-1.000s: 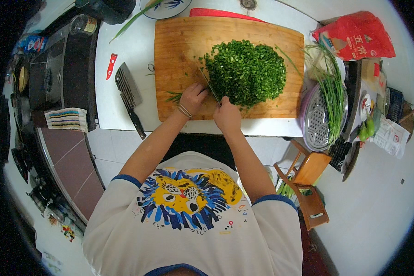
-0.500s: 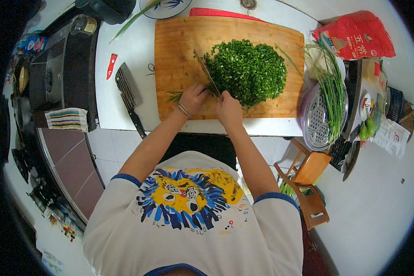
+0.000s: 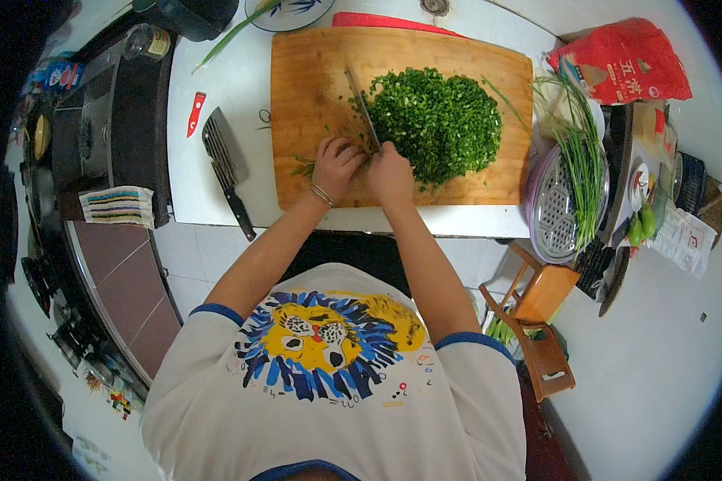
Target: The person chops green onions on a wooden cutting board using a cleaver. They repeatedly gather the chopped pieces into a pile and continue chopping more green onions from a bundle held in the left hand.
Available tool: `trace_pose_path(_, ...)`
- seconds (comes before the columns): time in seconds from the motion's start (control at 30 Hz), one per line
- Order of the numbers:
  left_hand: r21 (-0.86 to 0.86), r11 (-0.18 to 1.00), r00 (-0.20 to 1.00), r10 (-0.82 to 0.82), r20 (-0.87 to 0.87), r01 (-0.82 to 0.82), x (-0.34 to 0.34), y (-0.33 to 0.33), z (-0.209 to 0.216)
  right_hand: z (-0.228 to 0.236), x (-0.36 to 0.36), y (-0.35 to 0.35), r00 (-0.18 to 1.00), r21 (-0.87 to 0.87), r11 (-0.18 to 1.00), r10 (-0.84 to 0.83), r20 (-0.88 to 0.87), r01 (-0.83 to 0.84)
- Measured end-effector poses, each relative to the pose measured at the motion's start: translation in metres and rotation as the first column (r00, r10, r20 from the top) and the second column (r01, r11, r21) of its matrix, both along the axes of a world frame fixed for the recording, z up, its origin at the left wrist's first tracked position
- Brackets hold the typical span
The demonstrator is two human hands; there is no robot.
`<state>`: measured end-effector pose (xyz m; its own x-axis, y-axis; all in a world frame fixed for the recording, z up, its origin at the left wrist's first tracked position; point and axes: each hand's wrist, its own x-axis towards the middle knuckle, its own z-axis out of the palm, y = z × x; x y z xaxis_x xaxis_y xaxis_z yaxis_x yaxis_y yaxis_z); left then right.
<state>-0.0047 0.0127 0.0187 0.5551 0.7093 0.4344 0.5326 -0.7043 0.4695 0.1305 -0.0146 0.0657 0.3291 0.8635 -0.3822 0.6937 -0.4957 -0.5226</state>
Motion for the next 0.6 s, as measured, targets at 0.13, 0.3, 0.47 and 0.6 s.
trace_pose_path(0.13, -0.026, 0.999, 0.998, 0.027, 0.048, -0.026, 0.001, -0.004, -0.001, 0.018, 0.014, -0.016, 1.000, -0.010, 1.000, -0.013, 0.000, 0.013)
trace_pose_path(0.3, -0.036, 0.999, 0.997, -0.015, 0.080, 0.018, 0.000, -0.004, -0.008, 0.024, 0.006, -0.034, 0.996, -0.033, 0.996, 0.079, 0.032, -0.078)
trace_pose_path(0.47, -0.050, 0.997, 0.997, -0.048, 0.062, 0.051, -0.004, -0.003, -0.008, 0.021, 0.001, -0.034, 0.992, -0.182, 0.978, 0.117, 0.058, -0.104)
trace_pose_path(0.6, -0.031, 0.999, 0.998, -0.044, 0.041, 0.045, -0.005, -0.003, -0.015, 0.016, -0.004, -0.021, 0.985, -0.247, 0.961, 0.148, 0.084, -0.123)
